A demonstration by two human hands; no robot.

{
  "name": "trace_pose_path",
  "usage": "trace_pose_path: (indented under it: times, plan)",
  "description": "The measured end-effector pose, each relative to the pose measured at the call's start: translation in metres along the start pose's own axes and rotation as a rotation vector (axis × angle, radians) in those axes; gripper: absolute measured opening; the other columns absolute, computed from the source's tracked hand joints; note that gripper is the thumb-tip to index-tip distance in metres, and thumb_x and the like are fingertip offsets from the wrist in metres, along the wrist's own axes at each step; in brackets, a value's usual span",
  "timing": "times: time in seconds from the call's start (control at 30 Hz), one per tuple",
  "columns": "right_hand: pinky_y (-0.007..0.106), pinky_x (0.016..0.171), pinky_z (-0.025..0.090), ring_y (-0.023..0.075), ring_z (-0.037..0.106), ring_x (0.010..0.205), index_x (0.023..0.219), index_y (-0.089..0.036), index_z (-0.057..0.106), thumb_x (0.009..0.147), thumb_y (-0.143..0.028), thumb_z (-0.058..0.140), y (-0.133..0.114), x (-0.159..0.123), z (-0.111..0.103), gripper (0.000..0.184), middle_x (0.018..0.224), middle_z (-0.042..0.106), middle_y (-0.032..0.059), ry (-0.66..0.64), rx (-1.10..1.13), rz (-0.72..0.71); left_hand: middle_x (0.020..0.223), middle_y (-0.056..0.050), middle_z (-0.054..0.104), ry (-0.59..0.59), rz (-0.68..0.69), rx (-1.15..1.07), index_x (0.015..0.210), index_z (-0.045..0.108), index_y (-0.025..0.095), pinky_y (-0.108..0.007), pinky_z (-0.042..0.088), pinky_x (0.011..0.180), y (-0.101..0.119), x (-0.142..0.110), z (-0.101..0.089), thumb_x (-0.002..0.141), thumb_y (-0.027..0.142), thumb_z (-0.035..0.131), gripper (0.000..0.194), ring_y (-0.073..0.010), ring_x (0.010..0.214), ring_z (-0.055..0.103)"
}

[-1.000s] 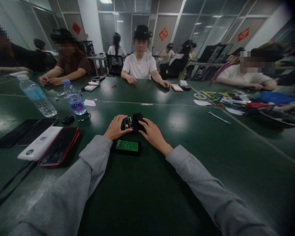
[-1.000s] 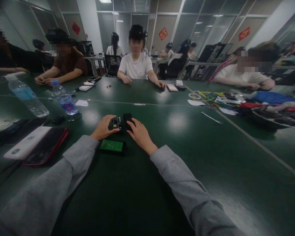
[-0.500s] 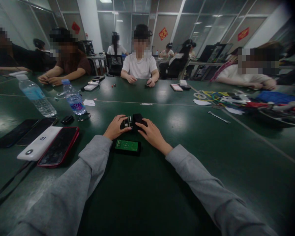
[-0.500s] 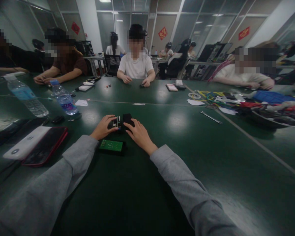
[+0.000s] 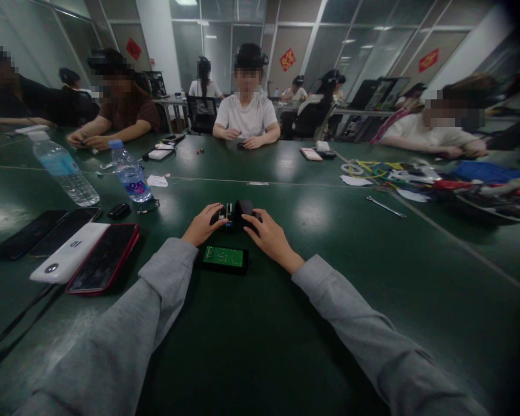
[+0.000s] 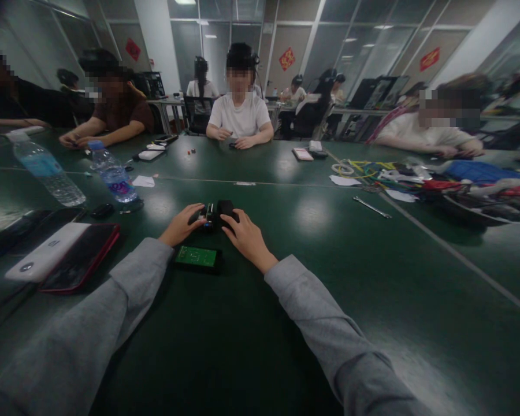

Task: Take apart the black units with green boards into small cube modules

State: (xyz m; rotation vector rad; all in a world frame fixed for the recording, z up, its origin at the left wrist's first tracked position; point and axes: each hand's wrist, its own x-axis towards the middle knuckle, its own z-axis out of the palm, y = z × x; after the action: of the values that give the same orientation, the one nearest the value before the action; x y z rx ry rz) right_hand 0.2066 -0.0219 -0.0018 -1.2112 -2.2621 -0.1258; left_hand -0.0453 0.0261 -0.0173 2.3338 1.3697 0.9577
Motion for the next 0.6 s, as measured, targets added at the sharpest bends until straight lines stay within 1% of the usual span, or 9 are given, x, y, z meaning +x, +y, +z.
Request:
trace_pose_path:
  times: [0.23, 0.37, 0.6]
  plan:
    - [0.039, 0.079, 0.058, 0.0265, 0.056, 0.109, 0.136, -0.028, 0.046, 0.101, -0.039, 0.044, -0.001, 0.000, -0.001, 0.037, 0.131, 0.046, 0.0112, 0.008, 0.011, 0.070, 0.132, -0.012, 0.058, 0.061, -0.099, -0.045, 0.132, 0.052, 0.018, -0.040, 0.044, 0.106, -0.009, 0.002, 0.005, 0.090, 0.058, 0.047, 0.058, -0.0241, 0.122, 0.056]
    - [0.037, 0.076, 0.058, 0.0253, 0.059, 0.103, 0.135, -0.026, 0.045, 0.101, -0.041, 0.042, -0.001, 0.001, -0.001, 0.037, 0.128, 0.048, 0.0107, 0.005, 0.023, 0.101, 0.136, -0.013, 0.057, 0.054, -0.094, -0.040, 0.134, 0.052, 0.017, -0.039, 0.043, 0.108, -0.007, 0.002, 0.003, 0.091, 0.058, 0.046, 0.059, -0.0239, 0.126, 0.054]
    - [0.037, 0.071, 0.058, 0.0244, 0.063, 0.094, 0.132, -0.023, 0.044, 0.102, -0.042, 0.041, -0.001, 0.001, 0.000, 0.036, 0.124, 0.051, 0.0104, 0.034, 0.068, 0.129, 0.142, -0.011, 0.054, 0.027, -0.126, 0.045, 0.136, 0.052, 0.017, -0.040, 0.037, 0.112, 0.002, -0.001, -0.003, 0.093, 0.060, 0.040, 0.063, -0.0250, 0.132, 0.050]
